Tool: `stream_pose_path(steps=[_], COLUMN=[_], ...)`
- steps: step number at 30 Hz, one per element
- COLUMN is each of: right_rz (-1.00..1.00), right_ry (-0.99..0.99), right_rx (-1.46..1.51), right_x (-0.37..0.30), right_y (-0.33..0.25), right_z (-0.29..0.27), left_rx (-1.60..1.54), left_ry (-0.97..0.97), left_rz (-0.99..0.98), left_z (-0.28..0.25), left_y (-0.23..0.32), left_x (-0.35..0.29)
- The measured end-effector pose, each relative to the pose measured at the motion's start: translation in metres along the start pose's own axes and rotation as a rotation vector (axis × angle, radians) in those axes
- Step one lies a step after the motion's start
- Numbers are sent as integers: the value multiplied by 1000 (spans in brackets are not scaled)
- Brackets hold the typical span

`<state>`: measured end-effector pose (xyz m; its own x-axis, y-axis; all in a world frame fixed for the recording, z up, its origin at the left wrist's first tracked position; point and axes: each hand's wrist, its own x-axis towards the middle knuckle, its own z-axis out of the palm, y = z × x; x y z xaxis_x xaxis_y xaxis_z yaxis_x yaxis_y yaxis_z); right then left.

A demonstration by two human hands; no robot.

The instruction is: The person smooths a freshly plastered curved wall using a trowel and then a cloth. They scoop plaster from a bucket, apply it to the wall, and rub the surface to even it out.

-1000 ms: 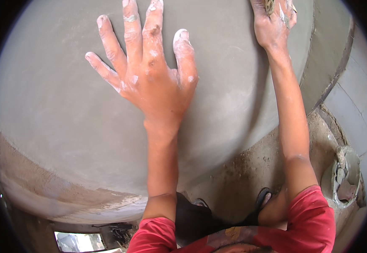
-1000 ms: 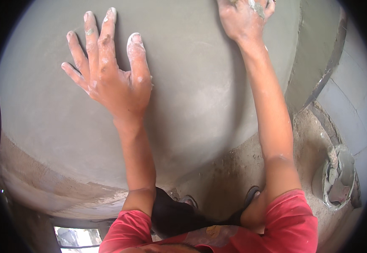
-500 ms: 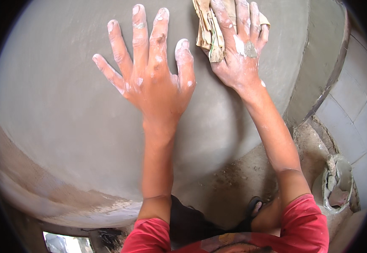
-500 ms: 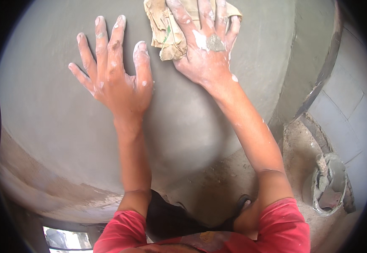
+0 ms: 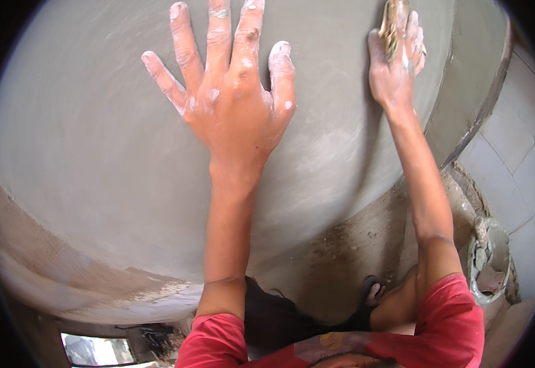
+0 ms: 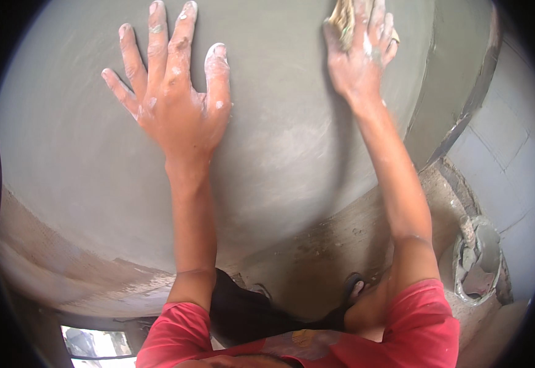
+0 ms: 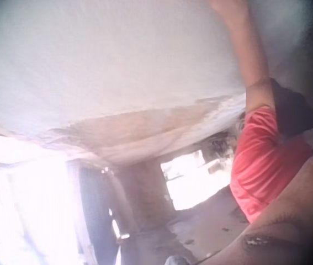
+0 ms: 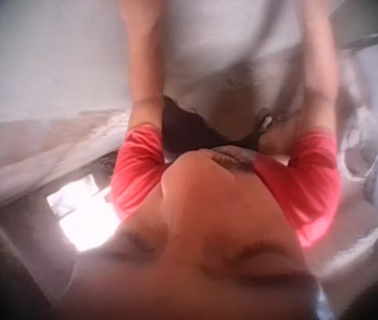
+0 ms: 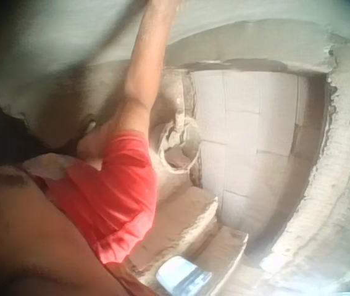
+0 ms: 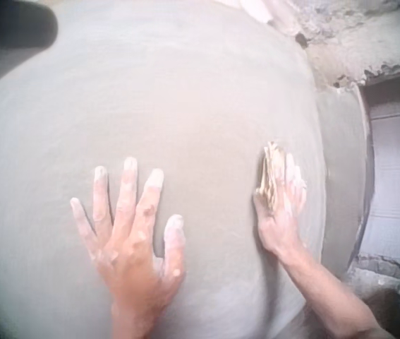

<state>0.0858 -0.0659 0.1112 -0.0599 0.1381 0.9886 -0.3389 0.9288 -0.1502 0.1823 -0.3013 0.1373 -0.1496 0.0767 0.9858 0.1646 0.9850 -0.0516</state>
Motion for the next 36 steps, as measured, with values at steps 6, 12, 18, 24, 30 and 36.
stream_pose_path(steps=[6, 12, 18, 24, 30, 36], right_rz=[-269, -353, -66, -18, -293, -278], right_ry=[-79, 127, 81, -75, -6, 29], right_rx=[-46, -22, -46, -63, -69, -61], right_x=[-12, 20, 28, 5, -5, 13], right_y=[-71, -69, -28, -36, -63, -53], right_z=[-14, -3, 4, -15, -19, -6], left_rx=[-122, -163, -79, -182, -100, -179], left_ry=[150, 175, 219, -86, 51, 206], left_rz=[25, 9, 70, -111, 17, 24], left_z=[10, 24, 26, -11, 0, 28], left_y=[-5, -9, -18, 4, -2, -12], left_x=[6, -1, 6, 2, 6, -3])
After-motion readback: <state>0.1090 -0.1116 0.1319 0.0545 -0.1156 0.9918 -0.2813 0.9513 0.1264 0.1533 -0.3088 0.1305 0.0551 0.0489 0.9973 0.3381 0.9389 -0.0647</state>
